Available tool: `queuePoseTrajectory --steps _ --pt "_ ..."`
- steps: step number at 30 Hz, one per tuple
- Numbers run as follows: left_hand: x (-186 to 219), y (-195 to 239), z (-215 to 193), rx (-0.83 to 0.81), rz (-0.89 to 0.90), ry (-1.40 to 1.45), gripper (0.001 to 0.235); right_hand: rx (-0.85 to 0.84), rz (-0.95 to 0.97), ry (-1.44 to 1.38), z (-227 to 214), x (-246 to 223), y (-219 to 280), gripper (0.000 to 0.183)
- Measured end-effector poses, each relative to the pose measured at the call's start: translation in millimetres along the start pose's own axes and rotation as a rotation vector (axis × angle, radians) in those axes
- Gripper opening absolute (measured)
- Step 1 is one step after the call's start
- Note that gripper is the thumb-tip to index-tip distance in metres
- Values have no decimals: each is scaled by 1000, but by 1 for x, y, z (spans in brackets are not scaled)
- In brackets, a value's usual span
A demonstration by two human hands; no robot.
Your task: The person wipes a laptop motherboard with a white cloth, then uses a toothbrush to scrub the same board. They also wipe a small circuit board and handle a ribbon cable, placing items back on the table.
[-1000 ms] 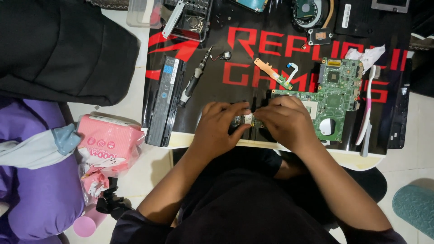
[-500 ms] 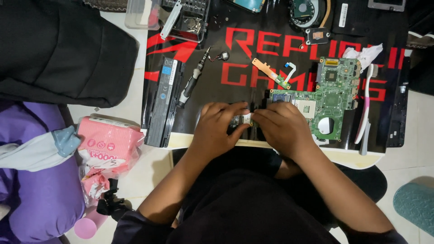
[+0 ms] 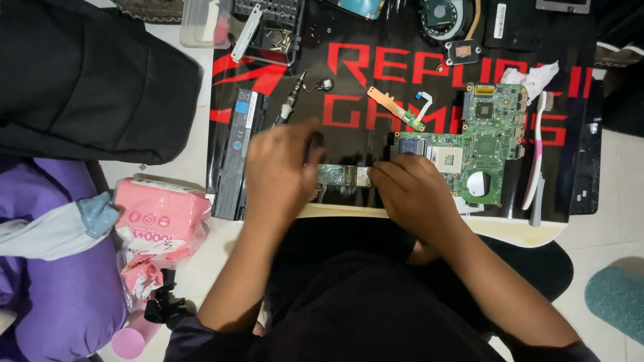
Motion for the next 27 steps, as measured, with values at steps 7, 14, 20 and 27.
queuePoseTrajectory --steps 7,14,20,27 --pt "-25 -9 -14 13 -261 -207 50 -109 78 -3 5 2 3 14" --pt "-28 -16 -9 -28 -367 -211 46 -176 145 -51 14 5 9 14" --pt "-24 -14 -9 -49 -402 -234 49 -19 64 -14 7 -3 6 14" --pt "-9 -10 -14 14 -326 -184 51 14 66 -33 -1 -6 4 15"
Point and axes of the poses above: each hand's wrist, its own y-axis away from the middle knuckle, its own z-axis out of the palm, x = y × z, the point moved 7 cm from there along -y, towards the middle knuckle, and after that the axes turned 13 degrees about -x, right-handed, at the moved point
